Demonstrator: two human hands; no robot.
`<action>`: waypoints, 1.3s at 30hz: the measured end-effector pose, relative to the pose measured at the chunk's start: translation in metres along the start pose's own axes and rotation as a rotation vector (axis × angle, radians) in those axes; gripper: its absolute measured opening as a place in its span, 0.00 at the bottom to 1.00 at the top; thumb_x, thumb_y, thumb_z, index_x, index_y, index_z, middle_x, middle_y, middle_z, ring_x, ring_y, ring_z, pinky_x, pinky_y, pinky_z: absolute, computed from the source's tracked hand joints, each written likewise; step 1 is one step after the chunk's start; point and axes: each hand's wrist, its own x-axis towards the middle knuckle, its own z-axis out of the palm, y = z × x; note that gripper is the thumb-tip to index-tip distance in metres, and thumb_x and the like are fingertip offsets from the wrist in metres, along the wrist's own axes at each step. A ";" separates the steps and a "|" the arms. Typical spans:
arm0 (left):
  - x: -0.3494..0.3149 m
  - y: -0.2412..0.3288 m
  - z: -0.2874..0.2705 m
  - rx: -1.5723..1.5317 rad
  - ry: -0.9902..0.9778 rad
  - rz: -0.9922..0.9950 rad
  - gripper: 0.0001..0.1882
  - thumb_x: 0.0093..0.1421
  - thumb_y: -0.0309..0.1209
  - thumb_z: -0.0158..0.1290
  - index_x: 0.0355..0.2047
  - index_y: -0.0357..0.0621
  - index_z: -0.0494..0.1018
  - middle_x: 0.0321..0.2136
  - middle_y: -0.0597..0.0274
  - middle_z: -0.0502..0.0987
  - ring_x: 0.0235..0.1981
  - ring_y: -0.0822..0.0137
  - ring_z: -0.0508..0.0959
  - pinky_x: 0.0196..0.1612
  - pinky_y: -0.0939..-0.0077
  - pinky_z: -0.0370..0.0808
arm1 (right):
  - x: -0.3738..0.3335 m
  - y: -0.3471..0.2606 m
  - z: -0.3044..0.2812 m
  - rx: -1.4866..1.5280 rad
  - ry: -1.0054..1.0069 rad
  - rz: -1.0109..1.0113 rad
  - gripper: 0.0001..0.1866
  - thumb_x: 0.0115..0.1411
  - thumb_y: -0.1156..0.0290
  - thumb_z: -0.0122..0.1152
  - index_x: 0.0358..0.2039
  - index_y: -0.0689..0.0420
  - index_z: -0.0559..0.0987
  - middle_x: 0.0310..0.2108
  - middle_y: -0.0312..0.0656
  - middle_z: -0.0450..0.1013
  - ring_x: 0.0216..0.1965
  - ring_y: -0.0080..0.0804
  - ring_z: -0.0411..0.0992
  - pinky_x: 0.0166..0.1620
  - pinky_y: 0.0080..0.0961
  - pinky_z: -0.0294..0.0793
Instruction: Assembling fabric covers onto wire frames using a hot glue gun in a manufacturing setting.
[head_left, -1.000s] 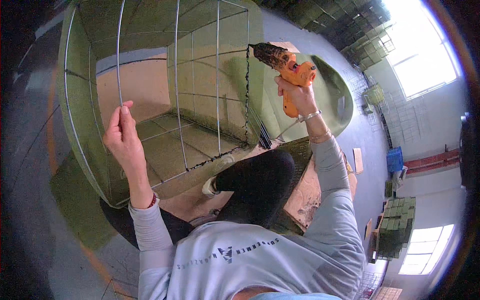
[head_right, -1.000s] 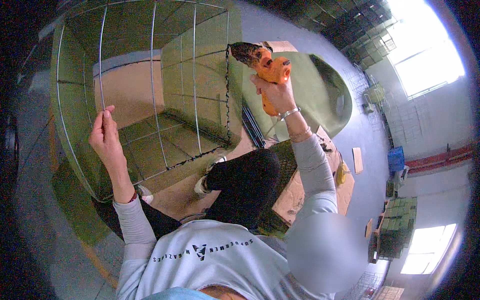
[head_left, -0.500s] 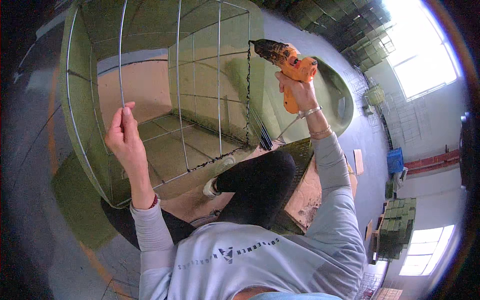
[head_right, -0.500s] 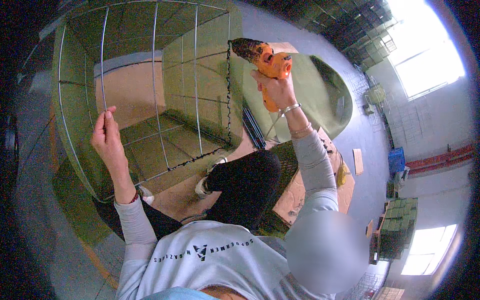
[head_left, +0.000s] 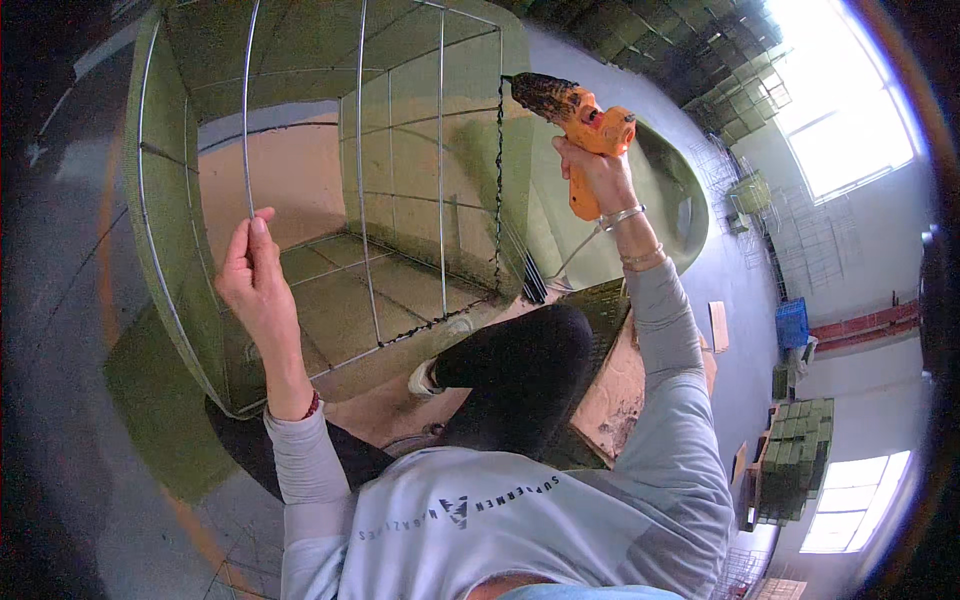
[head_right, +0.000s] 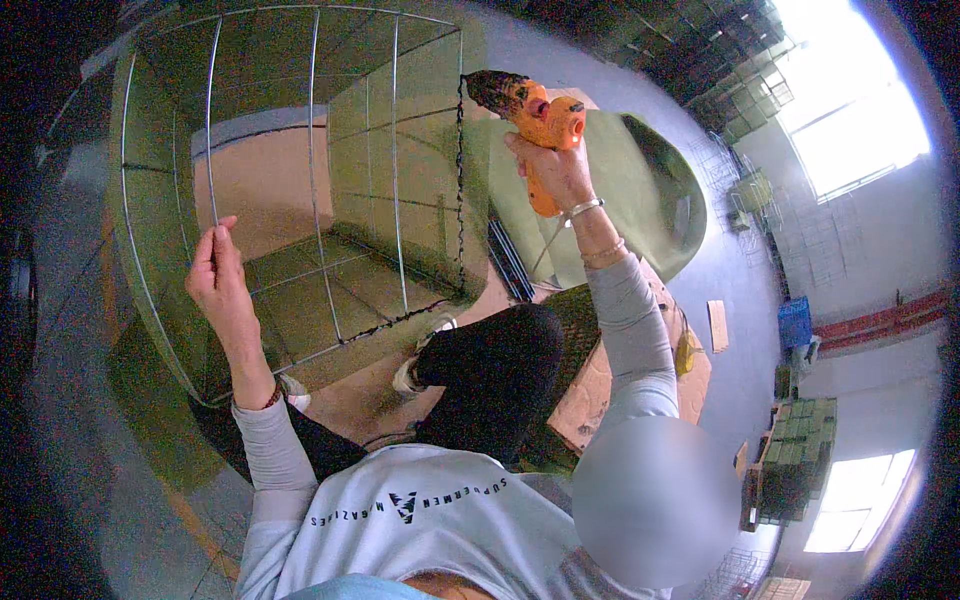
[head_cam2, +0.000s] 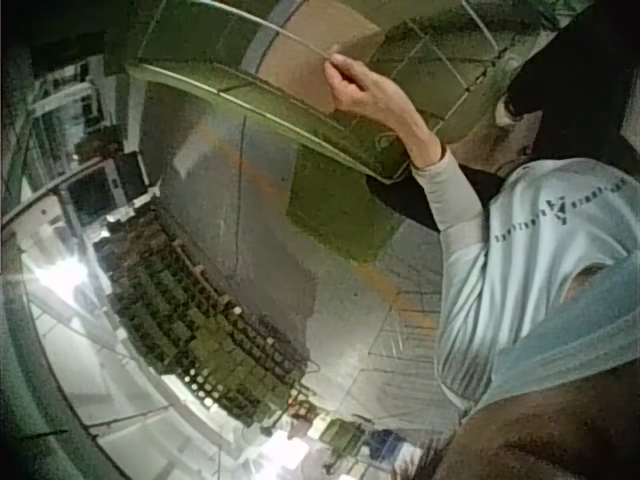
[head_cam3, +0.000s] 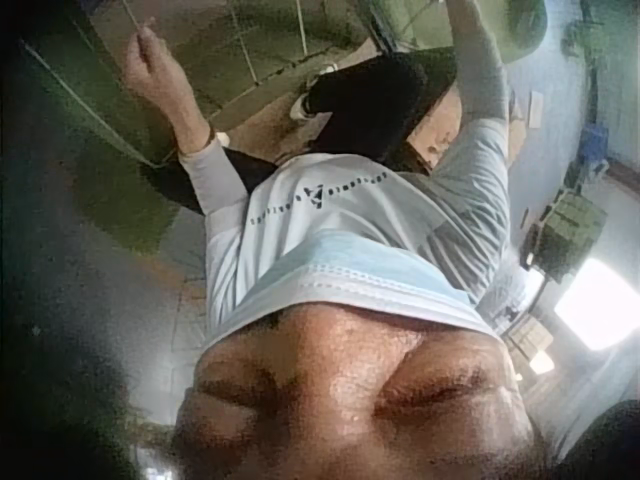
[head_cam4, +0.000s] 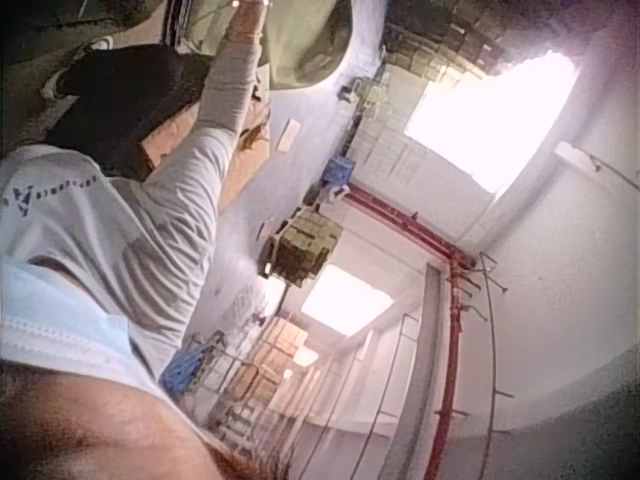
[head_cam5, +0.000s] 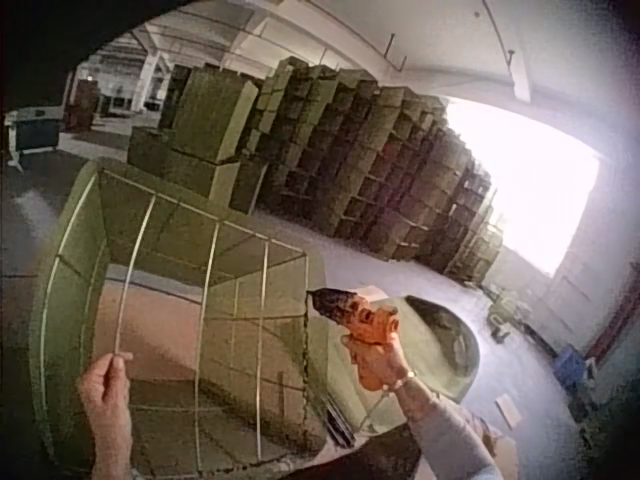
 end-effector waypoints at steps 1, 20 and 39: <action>0.000 0.000 0.000 0.004 -0.007 -0.003 0.14 0.64 0.34 0.47 0.34 0.35 0.76 0.16 0.77 0.57 0.18 0.83 0.53 0.20 0.83 0.47 | 0.001 0.001 0.000 0.033 -0.006 -0.018 0.09 0.50 0.75 0.65 0.28 0.59 0.73 0.17 0.34 0.68 0.15 0.20 0.66 0.18 0.19 0.65; 0.000 -0.004 -0.001 0.024 -0.003 0.024 0.13 0.64 0.33 0.47 0.34 0.35 0.76 0.16 0.76 0.59 0.18 0.83 0.55 0.20 0.84 0.49 | 0.012 -0.006 0.000 -0.016 -0.005 -0.003 0.10 0.50 0.70 0.65 0.30 0.58 0.73 0.19 0.33 0.69 0.17 0.21 0.67 0.22 0.19 0.66; 0.003 -0.005 0.000 -0.054 -0.030 -0.006 0.13 0.64 0.35 0.47 0.37 0.38 0.76 0.16 0.79 0.56 0.17 0.85 0.52 0.19 0.85 0.45 | 0.002 0.008 -0.004 0.017 0.016 0.038 0.10 0.48 0.76 0.66 0.29 0.58 0.74 0.19 0.33 0.69 0.18 0.20 0.67 0.21 0.20 0.67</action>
